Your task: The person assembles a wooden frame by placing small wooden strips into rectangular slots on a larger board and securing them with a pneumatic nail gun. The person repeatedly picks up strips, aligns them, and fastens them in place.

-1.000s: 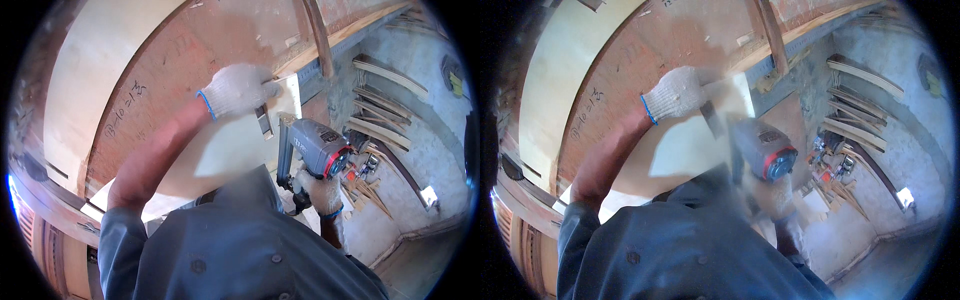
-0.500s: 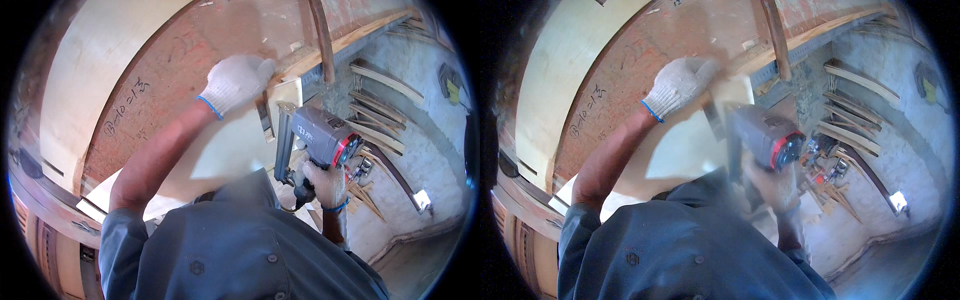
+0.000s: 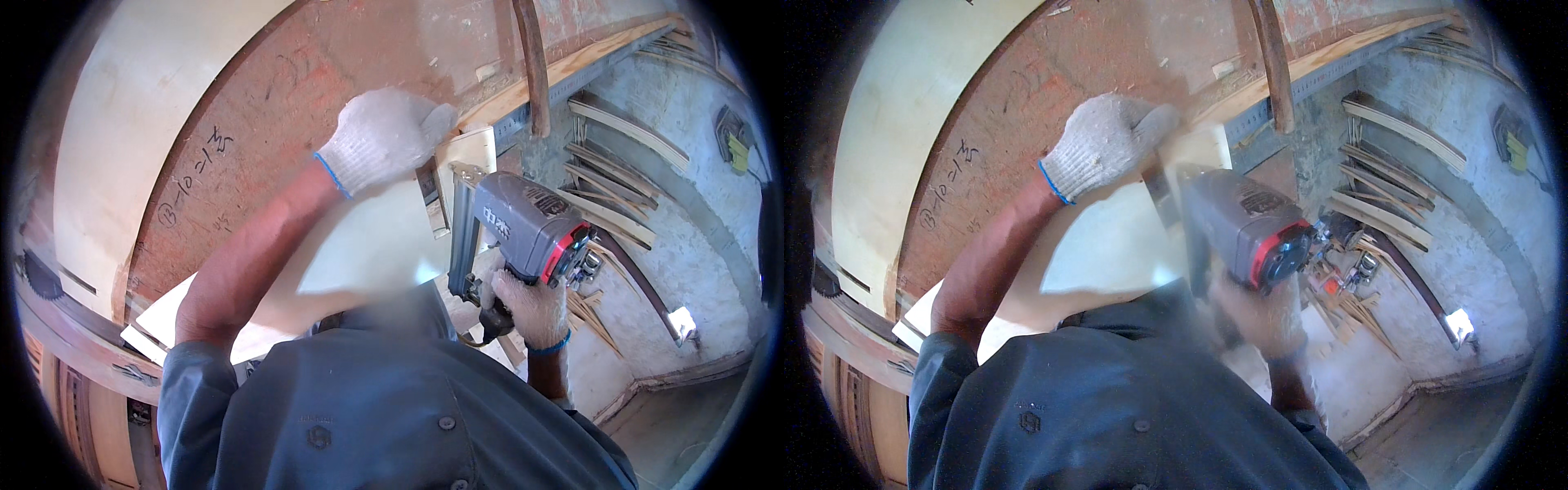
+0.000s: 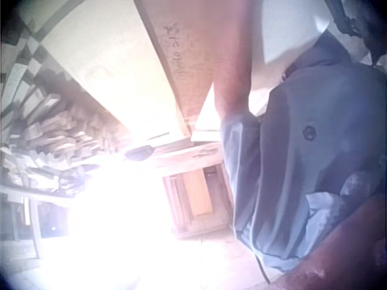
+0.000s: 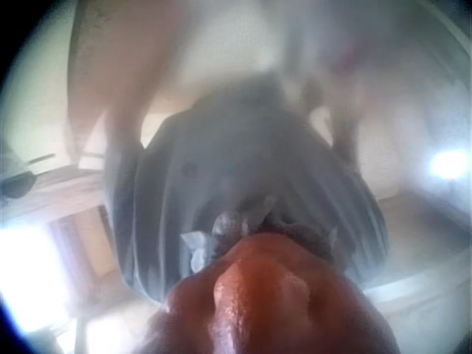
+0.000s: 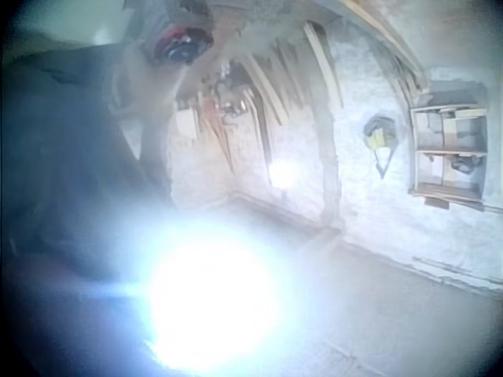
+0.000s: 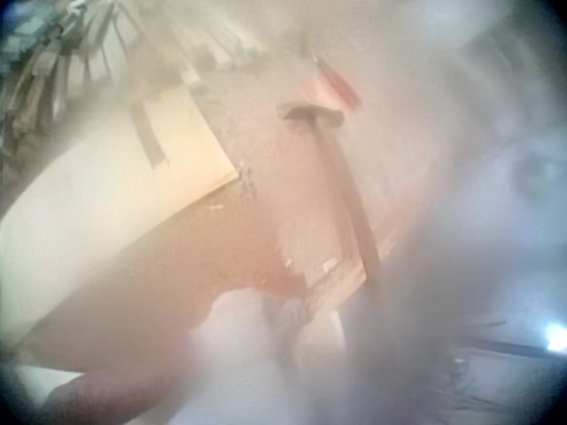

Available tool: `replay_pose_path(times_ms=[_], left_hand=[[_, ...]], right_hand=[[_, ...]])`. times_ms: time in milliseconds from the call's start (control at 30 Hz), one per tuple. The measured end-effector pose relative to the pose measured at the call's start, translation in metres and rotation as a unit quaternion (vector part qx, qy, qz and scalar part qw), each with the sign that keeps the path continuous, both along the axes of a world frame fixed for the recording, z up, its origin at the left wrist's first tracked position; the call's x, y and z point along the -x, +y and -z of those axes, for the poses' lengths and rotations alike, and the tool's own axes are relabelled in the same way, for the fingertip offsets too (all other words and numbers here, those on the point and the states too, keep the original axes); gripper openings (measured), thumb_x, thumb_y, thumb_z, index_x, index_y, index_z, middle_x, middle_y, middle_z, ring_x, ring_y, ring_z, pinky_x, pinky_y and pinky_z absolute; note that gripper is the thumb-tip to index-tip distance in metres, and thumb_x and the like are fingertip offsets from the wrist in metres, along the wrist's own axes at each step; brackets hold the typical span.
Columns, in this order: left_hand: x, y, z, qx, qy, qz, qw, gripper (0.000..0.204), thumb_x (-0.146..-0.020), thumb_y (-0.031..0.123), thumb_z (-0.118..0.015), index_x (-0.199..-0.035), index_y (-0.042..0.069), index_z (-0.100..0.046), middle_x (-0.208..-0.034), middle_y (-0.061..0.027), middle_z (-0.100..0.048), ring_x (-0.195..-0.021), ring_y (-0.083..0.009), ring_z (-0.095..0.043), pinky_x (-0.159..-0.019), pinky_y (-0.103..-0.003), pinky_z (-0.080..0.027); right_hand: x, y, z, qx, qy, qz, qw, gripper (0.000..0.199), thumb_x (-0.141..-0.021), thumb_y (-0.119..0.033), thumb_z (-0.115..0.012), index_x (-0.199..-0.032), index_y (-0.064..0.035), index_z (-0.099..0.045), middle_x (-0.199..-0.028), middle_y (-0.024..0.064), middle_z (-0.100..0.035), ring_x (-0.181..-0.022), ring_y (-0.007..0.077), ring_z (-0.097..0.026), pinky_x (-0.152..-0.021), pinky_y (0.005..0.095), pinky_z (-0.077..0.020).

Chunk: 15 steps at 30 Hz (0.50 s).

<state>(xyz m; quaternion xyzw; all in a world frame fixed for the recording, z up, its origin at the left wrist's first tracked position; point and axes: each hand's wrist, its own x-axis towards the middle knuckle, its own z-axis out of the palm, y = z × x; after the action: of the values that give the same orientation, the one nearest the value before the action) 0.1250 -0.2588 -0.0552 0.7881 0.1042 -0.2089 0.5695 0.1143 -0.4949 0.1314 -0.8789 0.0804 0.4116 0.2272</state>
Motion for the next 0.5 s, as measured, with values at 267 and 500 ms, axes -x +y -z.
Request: replay_pose_path(times_ms=[267,500], left_hand=[[-0.001,-0.005,0.005,0.0,0.01,-0.118,0.993,0.058,-0.108,0.051,-0.034,-0.105,0.01,-0.075,-0.097,-0.0242,-0.073,-0.094,-0.0491,-0.067,-0.084,-0.057,-0.052],[0.002,-0.008,0.018,-0.004,-0.031,-0.109,0.994,0.062,-0.108,0.053,-0.032,-0.107,0.008,-0.075,-0.101,-0.025,-0.073,-0.1,-0.0483,-0.067,-0.092,-0.056,-0.05]], right_hand=[[0.001,0.01,-0.002,0.028,0.06,0.049,0.997,0.039,-0.087,-0.008,-0.076,-0.124,0.0009,-0.066,-0.117,0.0115,-0.072,-0.107,0.019,-0.07,-0.09,0.0377,-0.0553],[0.012,0.002,0.003,0.021,0.059,0.071,0.995,0.034,-0.088,-0.009,-0.076,-0.12,-0.0002,-0.067,-0.109,0.0092,-0.072,-0.1,0.0173,-0.069,-0.086,0.0364,-0.0557]])
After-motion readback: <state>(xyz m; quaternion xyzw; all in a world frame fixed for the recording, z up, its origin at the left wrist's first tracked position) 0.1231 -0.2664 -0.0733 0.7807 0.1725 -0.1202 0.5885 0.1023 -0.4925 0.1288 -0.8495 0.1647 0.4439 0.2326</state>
